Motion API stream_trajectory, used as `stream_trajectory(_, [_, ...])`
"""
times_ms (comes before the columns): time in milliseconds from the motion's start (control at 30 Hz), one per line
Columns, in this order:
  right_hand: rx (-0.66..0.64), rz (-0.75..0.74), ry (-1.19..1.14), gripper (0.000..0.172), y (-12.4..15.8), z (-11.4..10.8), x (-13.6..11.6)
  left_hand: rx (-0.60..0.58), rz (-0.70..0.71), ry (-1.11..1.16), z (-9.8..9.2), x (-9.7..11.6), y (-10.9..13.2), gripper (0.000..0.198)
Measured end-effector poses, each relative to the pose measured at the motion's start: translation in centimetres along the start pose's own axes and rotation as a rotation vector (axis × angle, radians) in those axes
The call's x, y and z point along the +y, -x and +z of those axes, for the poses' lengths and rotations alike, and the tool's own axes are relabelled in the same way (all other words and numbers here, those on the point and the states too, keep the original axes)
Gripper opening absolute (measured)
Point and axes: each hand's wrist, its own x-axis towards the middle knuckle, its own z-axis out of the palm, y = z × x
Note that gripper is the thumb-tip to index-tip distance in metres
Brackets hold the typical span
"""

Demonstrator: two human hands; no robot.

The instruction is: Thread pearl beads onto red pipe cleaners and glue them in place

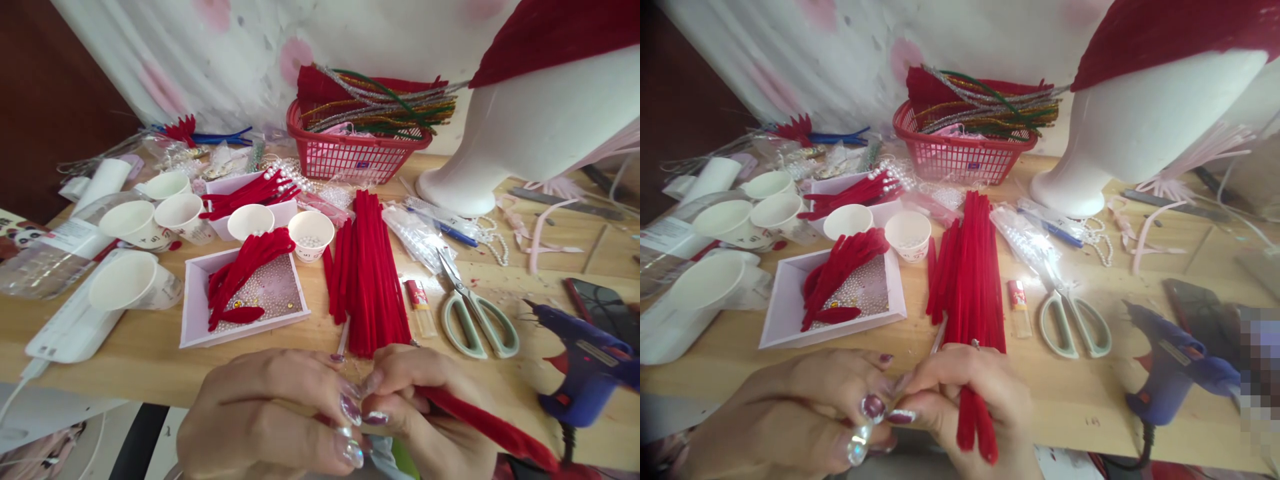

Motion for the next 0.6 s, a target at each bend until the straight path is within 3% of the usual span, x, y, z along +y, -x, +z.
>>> stream_trajectory(100, [-0.043, -0.036, -0.052, 0.011, -0.3, -0.2, 0.3, -0.176, 0.154, -0.111, -0.3, 0.0, -0.3, 0.020])
stream_trajectory(333, [0.029, -0.089, -0.095, 0.020, -0.3, 0.1, 0.7, -0.205, 0.228, -0.101, -0.2, -1.0, -0.3, 0.025])
stream_trajectory(533, [0.012, -0.177, -0.042, 0.021, -0.6, -0.3, -0.1, -0.432, 0.255, -0.238, -1.2, -0.6, -0.6, 0.037])
stream_trajectory(600, [0.009, -0.206, 0.033, 0.024, -0.5, -0.4, -0.4, -0.434, 0.248, -0.257, -1.4, -0.4, -0.6, 0.038])
